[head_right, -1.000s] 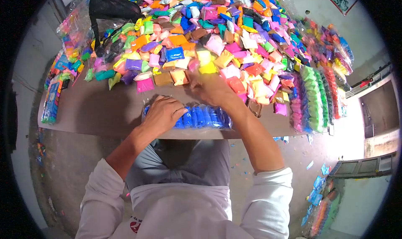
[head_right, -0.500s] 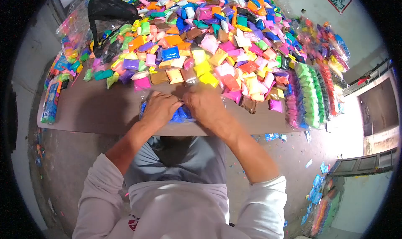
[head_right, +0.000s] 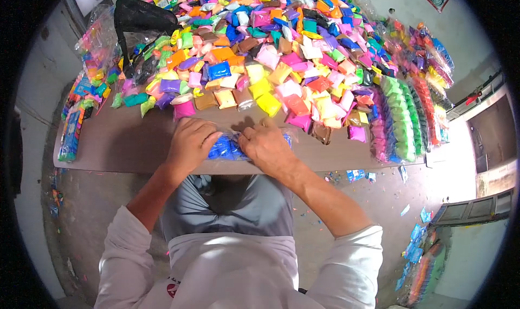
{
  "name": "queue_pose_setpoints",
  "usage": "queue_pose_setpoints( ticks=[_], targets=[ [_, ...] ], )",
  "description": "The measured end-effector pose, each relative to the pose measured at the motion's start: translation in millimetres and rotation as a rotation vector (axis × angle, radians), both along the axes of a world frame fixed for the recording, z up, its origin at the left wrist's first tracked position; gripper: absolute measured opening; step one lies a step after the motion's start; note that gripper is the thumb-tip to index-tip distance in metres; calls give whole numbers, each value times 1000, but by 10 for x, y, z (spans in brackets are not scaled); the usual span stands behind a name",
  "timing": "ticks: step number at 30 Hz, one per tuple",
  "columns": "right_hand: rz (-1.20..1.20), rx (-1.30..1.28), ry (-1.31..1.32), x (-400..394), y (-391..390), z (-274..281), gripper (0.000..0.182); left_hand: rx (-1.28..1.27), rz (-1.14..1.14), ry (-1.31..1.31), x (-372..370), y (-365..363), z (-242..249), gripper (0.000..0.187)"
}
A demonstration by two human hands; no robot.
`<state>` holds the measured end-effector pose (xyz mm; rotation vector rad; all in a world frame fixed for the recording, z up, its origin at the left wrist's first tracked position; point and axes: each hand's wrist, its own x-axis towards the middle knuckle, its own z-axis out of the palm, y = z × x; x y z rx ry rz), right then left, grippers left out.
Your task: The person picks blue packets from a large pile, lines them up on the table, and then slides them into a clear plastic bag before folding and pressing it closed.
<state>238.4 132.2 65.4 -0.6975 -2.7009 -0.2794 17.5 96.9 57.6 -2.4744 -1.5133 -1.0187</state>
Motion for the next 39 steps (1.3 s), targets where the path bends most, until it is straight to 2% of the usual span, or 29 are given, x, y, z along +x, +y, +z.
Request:
queue_pose_setpoints(
  ticks=[9, 14, 16, 18, 25, 27, 29, 30, 32, 33, 35, 36, 38, 39],
  targets=[
    [18, 62, 44, 24, -44, -93, 14, 60, -6, 22, 54, -161, 240, 27],
    [23, 53, 58, 37, -40, -115, 16, -160, -67, 167, 325, -109, 124, 36],
    [29, 46, 77, 57, -39, -144, 18, -144, -80, 144, 355, -84, 40, 34],
    [61, 143, 160, 56, -32, -167, 13, -128, -91, 123, 358, -49, -37, 31],
    [6, 101, 274, 196, -43, -199, 14, -72, -128, 95, 351, -52, -145, 18],
    [-90, -69, 544, 394, -89, -82, 16, -63, -141, 55, 356, -65, -186, 18],
    [-334, -78, 854, 669, -53, -218, 24, -81, -115, 50, 343, -79, -229, 18],
    [-341, -76, 849, 784, -35, -193, 24, -83, -122, 46, 344, -85, -233, 18],
    [-754, -677, 1164, 948, -3, -102, 29, -82, -105, 28, 351, -121, -218, 18],
    [-763, -672, 1167, 951, -20, -20, 29, -83, -115, 27, 351, -129, -217, 18],
    [-863, -1328, 1196, 905, -36, 144, 38, -73, -117, 32, 344, -125, -210, 18],
    [-865, -1322, 1201, 895, -3, 120, 38, -70, -123, 32, 344, -122, -207, 18],
    [-770, -1484, 1037, 856, 58, 8, 37, -71, -122, 8, 338, -134, -217, 17],
    [-680, -1495, 1125, 788, 36, -19, 29, -73, -123, 6, 341, -144, -216, 17]
  ],
)
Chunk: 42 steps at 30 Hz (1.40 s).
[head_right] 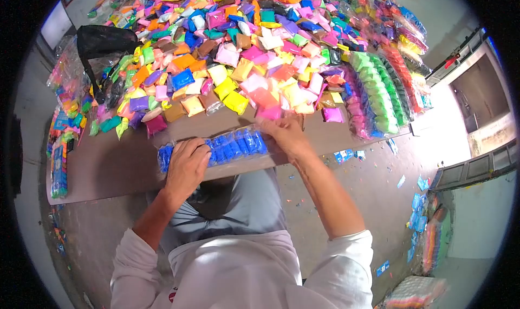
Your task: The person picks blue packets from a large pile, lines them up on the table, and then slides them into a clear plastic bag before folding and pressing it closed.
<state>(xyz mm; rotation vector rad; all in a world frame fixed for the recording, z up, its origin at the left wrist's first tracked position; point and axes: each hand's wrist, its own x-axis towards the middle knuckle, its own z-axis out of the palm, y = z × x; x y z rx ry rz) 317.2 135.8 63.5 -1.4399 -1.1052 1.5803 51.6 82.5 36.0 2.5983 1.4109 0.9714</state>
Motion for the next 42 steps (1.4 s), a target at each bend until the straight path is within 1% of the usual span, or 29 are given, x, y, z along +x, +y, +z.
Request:
queue_pose_setpoints(
  ticks=[4, 7, 9, 10, 12, 13, 15, 16, 18, 19, 21, 25, 27, 28, 29, 31, 32, 33, 35, 36, 37, 39, 41, 42],
  targets=[
    [76, 42, 51, -27, -8, -118, 23, -13, 19, -35, -8, -26, -5, 17],
    [13, 24, 126, 46, 18, -257, 19, -15, 20, -48, -8, -33, 3, 16],
    [82, 111, 131, 104, 61, -368, 19, -25, 18, -52, -5, -39, 12, 16],
    [81, 112, 132, 118, 80, -428, 19, -34, 21, -54, -7, -41, 14, 16],
    [114, 286, -12, 121, 101, -522, 19, -44, 27, -54, -7, -56, 10, 15],
    [115, 284, -10, 116, 99, -551, 19, -42, 40, -58, -2, -67, 5, 15],
    [82, 405, -224, 84, 69, -602, 18, -46, 57, -62, 8, -88, -10, 15],
    [86, 401, -222, 52, 38, -625, 18, -49, 66, -64, 14, -100, -18, 16],
    [4, 496, -266, -19, -18, -650, 16, -51, 74, -65, 37, -125, -32, 16],
    [5, 498, -266, -38, -14, -651, 16, -49, 83, -60, 55, -136, -44, 17],
    [-6, 567, -529, -60, 22, -654, 15, -33, 91, -54, 74, -136, -51, 17],
    [21, 531, -450, 86, 116, -740, 13, -24, 91, -56, 68, -149, -63, 19],
    [-163, 538, -191, 145, 123, -770, 11, -28, 93, -64, 51, -166, -69, 19],
    [-176, 484, -85, 147, 75, -579, 10, -22, 86, -67, 51, -167, -69, 19],
    [-170, 481, -84, 115, 34, -434, 10, -17, 79, -70, 54, -173, -71, 20],
    [-316, 527, -90, 52, -23, -150, 10, -14, 87, -67, 60, -171, -84, 20],
    [-324, 536, -90, -50, -83, -13, 13, -11, 89, -64, 63, -169, -86, 20],
    [-322, 537, -88, -119, -71, -49, 13, -9, 92, -63, 65, -168, -81, 20],
    [-82, 651, -216, -242, -31, -151, 23, -19, 88, -70, 64, -169, -72, 22],
    [-11, 665, -529, -311, -67, -153, 33, -19, 94, -70, 67, -175, -75, 22],
    [-6, 666, -526, -321, -70, -222, 33, -15, 101, -76, 70, -180, -86, 22],
    [115, 639, -615, -335, -13, -353, 37, -7, 124, -86, 76, -167, -106, 22],
    [129, 623, -567, -294, -35, -347, 36, -26, 121, -87, 70, -185, -142, 22],
    [83, 741, -632, -295, -36, -277, 33, -14, 122, -88, 65, -180, -161, 20]
  ],
)
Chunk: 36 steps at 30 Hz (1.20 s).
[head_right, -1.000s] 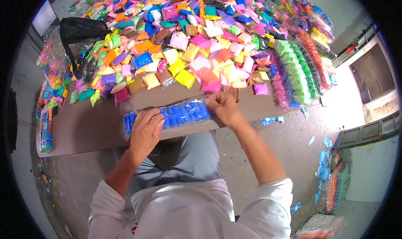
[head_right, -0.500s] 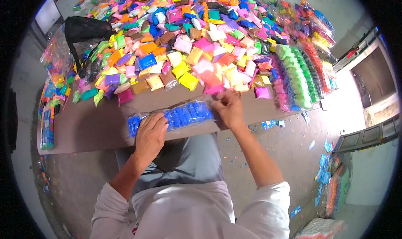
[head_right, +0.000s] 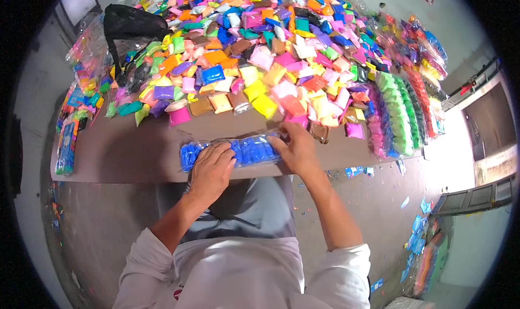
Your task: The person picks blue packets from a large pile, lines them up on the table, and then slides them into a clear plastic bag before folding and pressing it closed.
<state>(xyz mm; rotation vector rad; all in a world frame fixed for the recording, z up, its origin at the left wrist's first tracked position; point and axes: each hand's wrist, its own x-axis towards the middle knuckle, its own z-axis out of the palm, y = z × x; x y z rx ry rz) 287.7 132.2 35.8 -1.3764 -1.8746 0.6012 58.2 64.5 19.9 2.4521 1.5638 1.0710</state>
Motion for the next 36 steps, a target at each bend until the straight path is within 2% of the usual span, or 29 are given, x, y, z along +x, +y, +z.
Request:
queue_pose_setpoints(
  ticks=[2, 3, 5, 7, 9, 12, 14, 18, 20, 21, 23, 27, 29, 32, 36],
  targets=[
    [-39, 216, -86, -97, -96, 225, 27, -5, -6, -8, -9, 8, 6, 20],
    [-27, 213, -85, -196, -160, 262, 27, -14, -24, -14, -14, 5, 9, 19],
    [91, 359, -76, -435, -281, 278, 23, -16, -19, -15, -48, 11, 44, 18],
    [182, 352, -21, -592, -326, 179, 21, -30, -88, -89, -114, 29, 67, 16],
    [256, 347, -95, -680, -331, 68, 19, -23, -65, -94, -219, -7, 135, 15],
    [244, 348, -81, -689, -324, -52, 18, 112, 121, -25, -520, -68, 314, 14],
    [210, 346, -105, -698, -337, -38, 18, 148, 248, -88, -782, -48, 313, 13],
    [221, 372, -86, -690, -323, -61, 19, 101, 260, -172, -1195, 33, 446, 18],
    [208, 387, -85, -692, -325, -72, 19, -156, 311, -283, -1260, 46, 494, 30],
    [210, 388, -80, -695, -329, -75, 19, -154, 314, -279, -1244, 67, 536, 30],
    [206, 362, -87, -691, -334, -80, 20, -352, 372, -343, -1149, 132, 628, 42],
    [207, 387, -72, -684, -328, -102, 19, -387, 330, -288, -1130, 309, 545, 52],
    [219, 380, -54, -676, -315, -105, 19, -463, 405, -145, -1126, 401, 556, 60],
    [228, 374, -49, -670, -319, -92, 18, -568, 397, -36, -1165, 488, 539, 65],
    [233, 352, 6, -662, -310, -131, 18, -709, 344, -156, -1237, 544, 381, 68]
  ],
)
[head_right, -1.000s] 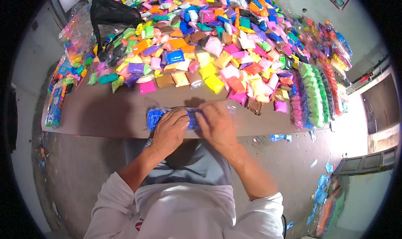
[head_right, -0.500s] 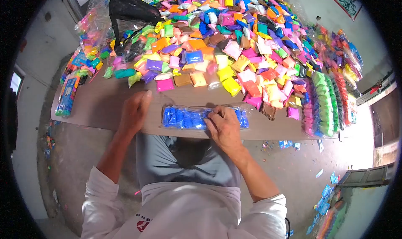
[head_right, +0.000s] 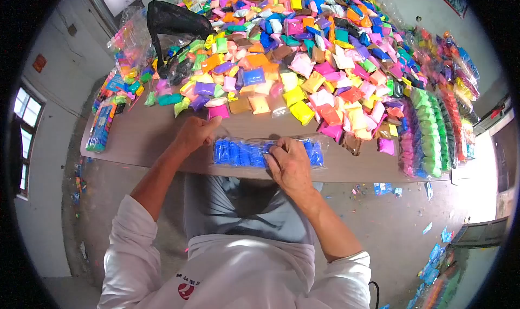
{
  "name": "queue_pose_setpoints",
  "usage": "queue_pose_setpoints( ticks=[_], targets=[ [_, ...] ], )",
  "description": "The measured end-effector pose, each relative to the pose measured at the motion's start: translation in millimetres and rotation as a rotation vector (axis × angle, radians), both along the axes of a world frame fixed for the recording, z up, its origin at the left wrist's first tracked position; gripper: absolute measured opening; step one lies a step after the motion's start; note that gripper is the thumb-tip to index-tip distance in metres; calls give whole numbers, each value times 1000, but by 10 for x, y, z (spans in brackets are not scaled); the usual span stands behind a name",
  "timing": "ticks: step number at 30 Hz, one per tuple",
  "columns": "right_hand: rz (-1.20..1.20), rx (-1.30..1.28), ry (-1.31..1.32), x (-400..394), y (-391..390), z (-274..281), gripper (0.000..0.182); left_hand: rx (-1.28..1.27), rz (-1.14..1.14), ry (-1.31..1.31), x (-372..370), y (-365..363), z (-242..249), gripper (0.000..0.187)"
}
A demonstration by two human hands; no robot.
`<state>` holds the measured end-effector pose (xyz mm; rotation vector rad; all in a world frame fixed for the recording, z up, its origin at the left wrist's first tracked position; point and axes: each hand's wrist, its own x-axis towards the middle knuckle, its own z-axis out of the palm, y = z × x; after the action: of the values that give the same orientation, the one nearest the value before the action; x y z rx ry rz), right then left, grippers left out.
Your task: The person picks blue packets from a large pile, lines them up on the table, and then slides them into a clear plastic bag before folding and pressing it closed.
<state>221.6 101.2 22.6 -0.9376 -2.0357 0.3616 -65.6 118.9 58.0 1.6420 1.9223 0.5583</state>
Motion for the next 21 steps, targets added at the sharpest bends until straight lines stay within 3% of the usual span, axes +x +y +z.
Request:
queue_pose_setpoints(
  ticks=[2, 8, 16, 21],
  targets=[
    [0, 10, 15, 2, 4, -5, 18, -93, 70, -219, -40, 45, -104, 56],
    [3, 2, 19, 10, 2, 14, 18, -153, 117, -498, 69, -18, 49, 39],
    [-12, -21, 29, -3, 25, 5, 21, -100, 100, -433, 112, -418, 172, 37],
    [-22, -48, 10, -5, 21, 30, 23, -68, 57, -349, 78, -653, -11, 39]
  ],
)
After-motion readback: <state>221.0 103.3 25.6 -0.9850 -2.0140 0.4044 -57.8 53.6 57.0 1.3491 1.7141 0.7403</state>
